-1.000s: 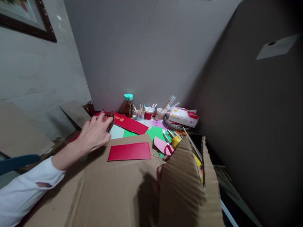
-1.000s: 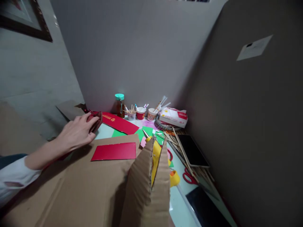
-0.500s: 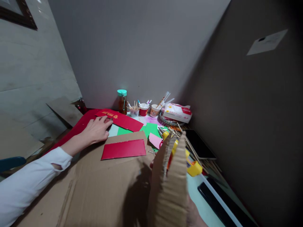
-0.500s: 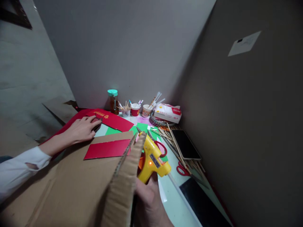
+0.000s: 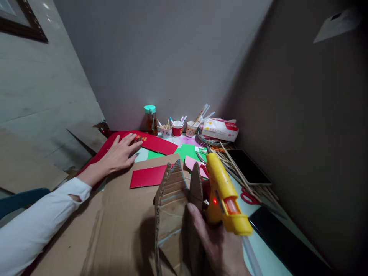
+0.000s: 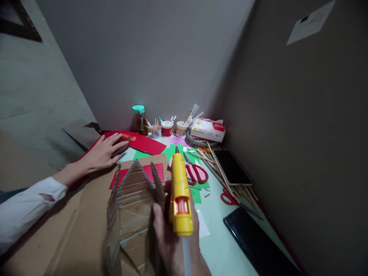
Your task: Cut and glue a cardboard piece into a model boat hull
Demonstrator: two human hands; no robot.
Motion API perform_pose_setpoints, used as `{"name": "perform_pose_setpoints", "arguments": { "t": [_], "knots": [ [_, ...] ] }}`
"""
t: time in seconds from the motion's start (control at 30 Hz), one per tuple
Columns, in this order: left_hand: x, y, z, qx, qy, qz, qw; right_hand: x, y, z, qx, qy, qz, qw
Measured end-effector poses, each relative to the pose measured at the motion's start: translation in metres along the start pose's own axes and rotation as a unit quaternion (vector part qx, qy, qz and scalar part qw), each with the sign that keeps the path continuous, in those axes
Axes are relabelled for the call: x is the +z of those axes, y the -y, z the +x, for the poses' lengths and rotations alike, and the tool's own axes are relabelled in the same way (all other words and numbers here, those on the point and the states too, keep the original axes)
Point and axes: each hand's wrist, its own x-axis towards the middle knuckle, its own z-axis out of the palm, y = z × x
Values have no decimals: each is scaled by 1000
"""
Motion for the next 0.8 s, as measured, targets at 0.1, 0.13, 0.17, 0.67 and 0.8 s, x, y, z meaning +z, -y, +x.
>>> {"name": "perform_pose_setpoints", "arguments": {
  "t": [0.1, 0.13, 0.17, 0.67, 0.8],
  "knots": [
    [-19, -33, -25, -34, -50, -107, 992, 2, 7, 6, -42, 5, -60, 997],
    [-25, -48, -37, -41, -55, -150, 986, 3, 10, 8, -43, 19, -58, 997],
    [-32, -64, -50, -36, -43, -194, 979, 4, 13, 9, -32, 36, -51, 998],
    [-25, -182, -109, -238, 141, -695, 664, -2, 31, 9, 92, 170, -2, 981],
    [-22, -185, -114, -207, 164, -707, 656, 2, 33, 13, 36, 183, -19, 982]
  ]
}}
